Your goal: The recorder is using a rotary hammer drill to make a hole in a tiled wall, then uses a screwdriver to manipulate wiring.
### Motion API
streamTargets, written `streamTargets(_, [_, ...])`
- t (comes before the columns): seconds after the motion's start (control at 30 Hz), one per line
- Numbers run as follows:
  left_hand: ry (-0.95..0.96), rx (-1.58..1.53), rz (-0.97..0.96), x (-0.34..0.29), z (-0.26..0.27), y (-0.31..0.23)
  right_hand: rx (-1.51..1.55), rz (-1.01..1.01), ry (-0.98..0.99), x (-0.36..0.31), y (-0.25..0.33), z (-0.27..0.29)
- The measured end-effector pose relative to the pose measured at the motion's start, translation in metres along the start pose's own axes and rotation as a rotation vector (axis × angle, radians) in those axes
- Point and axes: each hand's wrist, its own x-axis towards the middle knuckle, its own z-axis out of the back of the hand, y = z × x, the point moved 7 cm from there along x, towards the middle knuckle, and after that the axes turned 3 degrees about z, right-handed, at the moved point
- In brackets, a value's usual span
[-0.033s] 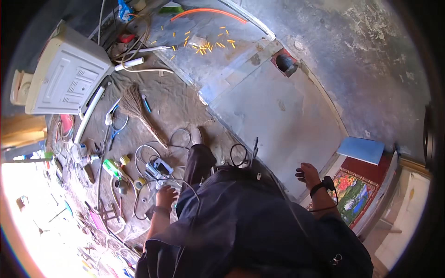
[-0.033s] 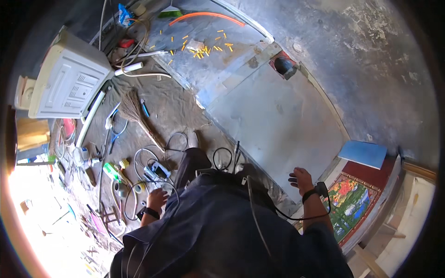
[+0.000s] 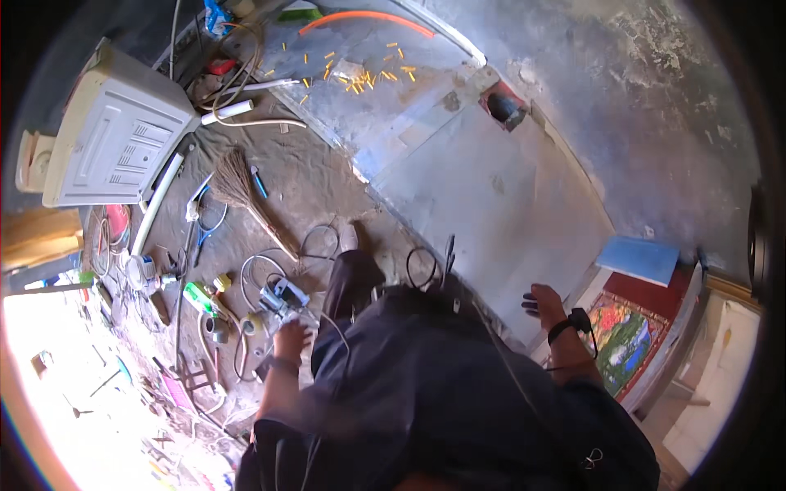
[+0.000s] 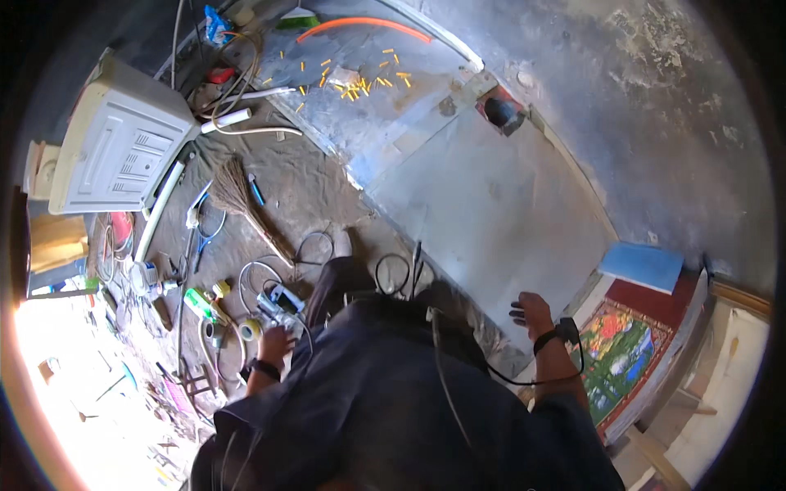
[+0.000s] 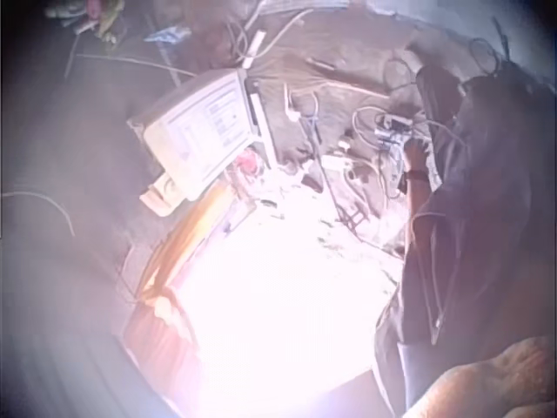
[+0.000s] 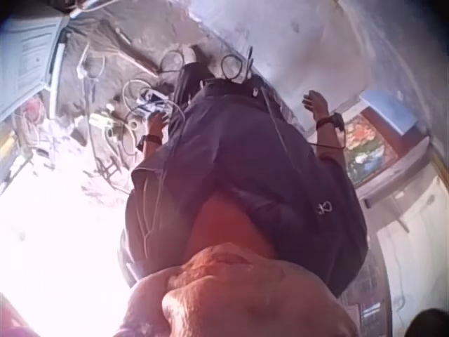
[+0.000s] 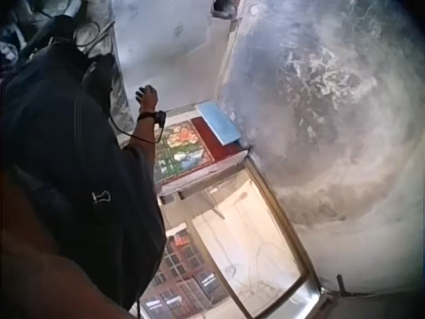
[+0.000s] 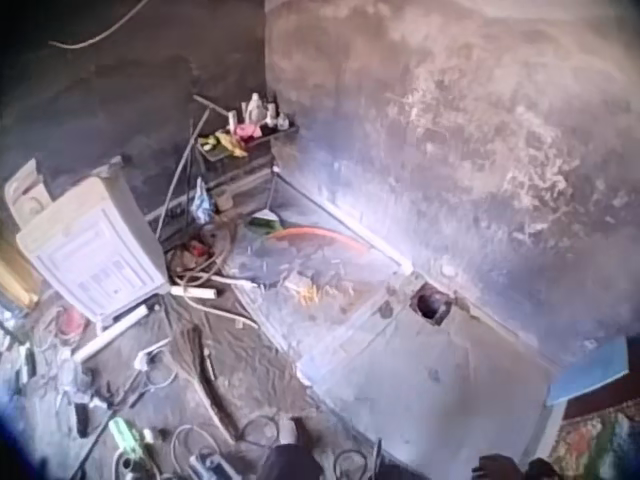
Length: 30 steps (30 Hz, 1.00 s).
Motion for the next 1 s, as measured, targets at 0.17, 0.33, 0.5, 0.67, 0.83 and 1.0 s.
streamTargets(0.17, [-0.275, -0.377, -0.007, 0.042, 0.105, -0.142, 0.041, -0.028, 0.013, -0.032, 0.03, -0.071])
streamTargets(0.33, [-0.453, -0.125, -0.067, 0.082, 0.142, -0.316, 0.117, -0.069, 0.0, -0.034, 0.049, -0.108])
streamTargets(0.5, [-0.343, 0.026, -0.089, 0.148, 0.111, -0.432, 0.225, -0.161, -0.053, -0.007, 0.056, -0.117])
streamTargets(0.67, [-0.186, 0.188, -0.029, 0.223, 0.047, -0.511, 0.369, -0.176, -0.041, 0.053, 0.087, -0.131])
streamTargets(0.83, [-0.165, 0.424, -0.103, 0.256, -0.024, -0.6, 0.445, -0.175, -0.043, 0.071, 0.164, -0.148])
streamTargets(1.0, [-0.145, 0.552, -0.101, 0.297, -0.06, -0.672, 0.549, -0.184, -0.096, 0.086, 0.18, -0.138])
